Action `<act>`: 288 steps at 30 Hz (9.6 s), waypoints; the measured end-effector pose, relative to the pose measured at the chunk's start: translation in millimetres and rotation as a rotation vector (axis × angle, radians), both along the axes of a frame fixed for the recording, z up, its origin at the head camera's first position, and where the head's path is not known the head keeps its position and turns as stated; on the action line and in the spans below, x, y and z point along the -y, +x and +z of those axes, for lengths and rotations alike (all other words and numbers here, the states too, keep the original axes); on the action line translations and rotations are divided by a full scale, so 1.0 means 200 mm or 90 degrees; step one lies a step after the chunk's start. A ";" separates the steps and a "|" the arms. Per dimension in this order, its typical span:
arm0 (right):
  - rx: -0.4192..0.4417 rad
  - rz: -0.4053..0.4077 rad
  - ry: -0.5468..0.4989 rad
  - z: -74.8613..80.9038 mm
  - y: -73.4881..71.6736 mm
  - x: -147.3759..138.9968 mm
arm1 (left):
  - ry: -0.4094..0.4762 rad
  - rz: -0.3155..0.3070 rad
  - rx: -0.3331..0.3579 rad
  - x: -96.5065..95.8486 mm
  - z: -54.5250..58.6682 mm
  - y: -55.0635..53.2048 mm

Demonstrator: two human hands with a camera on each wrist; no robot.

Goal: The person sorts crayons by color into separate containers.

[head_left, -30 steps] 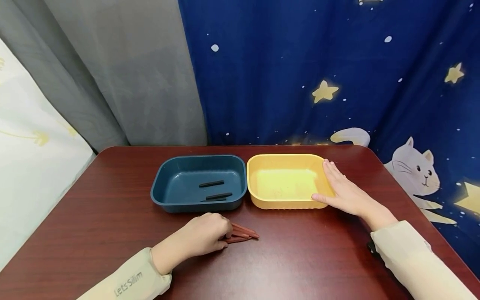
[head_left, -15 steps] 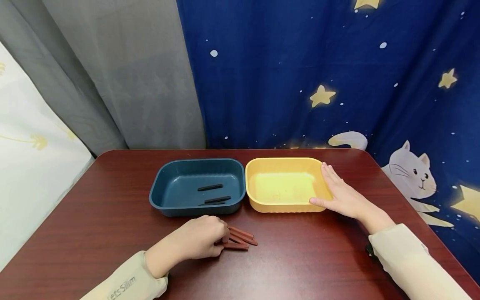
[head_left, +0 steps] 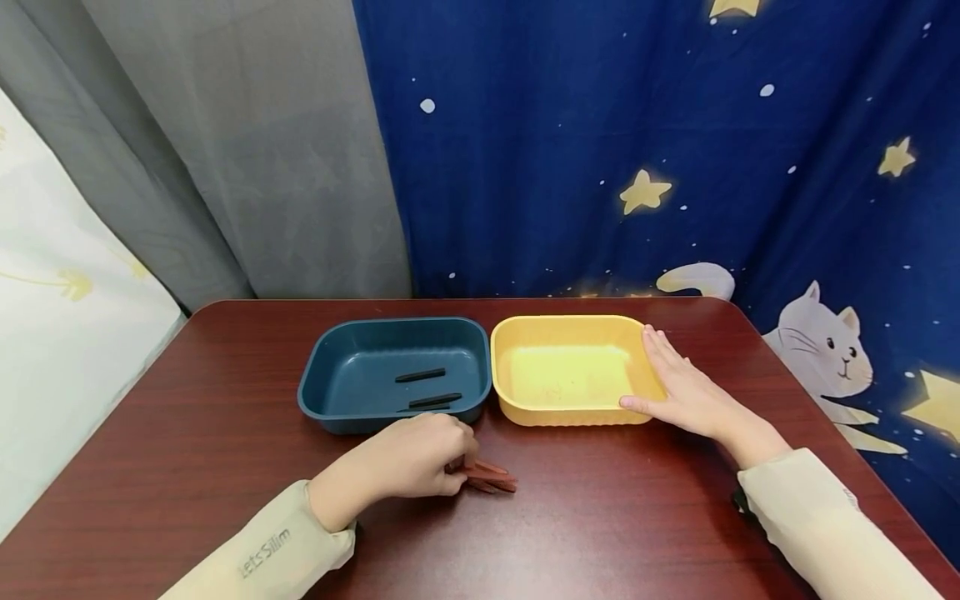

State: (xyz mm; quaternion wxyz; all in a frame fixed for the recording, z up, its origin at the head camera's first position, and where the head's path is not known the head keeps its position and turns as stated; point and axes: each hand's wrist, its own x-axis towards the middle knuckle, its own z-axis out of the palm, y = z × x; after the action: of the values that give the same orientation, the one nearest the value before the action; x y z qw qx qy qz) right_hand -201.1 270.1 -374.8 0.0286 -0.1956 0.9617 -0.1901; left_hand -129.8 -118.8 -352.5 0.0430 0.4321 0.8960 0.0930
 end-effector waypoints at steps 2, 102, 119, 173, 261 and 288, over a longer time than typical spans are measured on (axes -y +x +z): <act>0.006 -0.001 -0.006 0.00 0.01 0.00 | 0.002 -0.005 0.002 -0.02 0.01 -0.01; 0.008 0.013 -0.041 -0.01 0.01 -0.02 | 0.070 -0.035 -0.021 -0.24 0.17 -0.15; 0.009 0.013 -0.038 0.01 0.01 0.00 | -0.024 -0.044 0.015 -0.22 0.03 -0.07; 0.005 0.008 -0.030 0.00 0.02 0.00 | -0.002 -0.055 0.071 -0.20 -0.01 -0.08; 0.005 0.001 -0.033 0.01 0.02 0.00 | 0.072 0.067 0.073 -0.50 -0.03 -0.53; 0.008 0.008 -0.037 -0.01 0.01 0.00 | 0.094 -0.018 -0.002 -0.32 0.17 -0.23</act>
State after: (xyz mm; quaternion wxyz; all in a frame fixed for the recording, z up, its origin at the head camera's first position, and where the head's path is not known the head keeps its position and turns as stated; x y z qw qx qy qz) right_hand -199.4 270.3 -376.8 0.0300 -0.2013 0.9543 -0.2186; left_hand -176.0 -54.0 -318.9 0.0112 0.4469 0.8805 0.1576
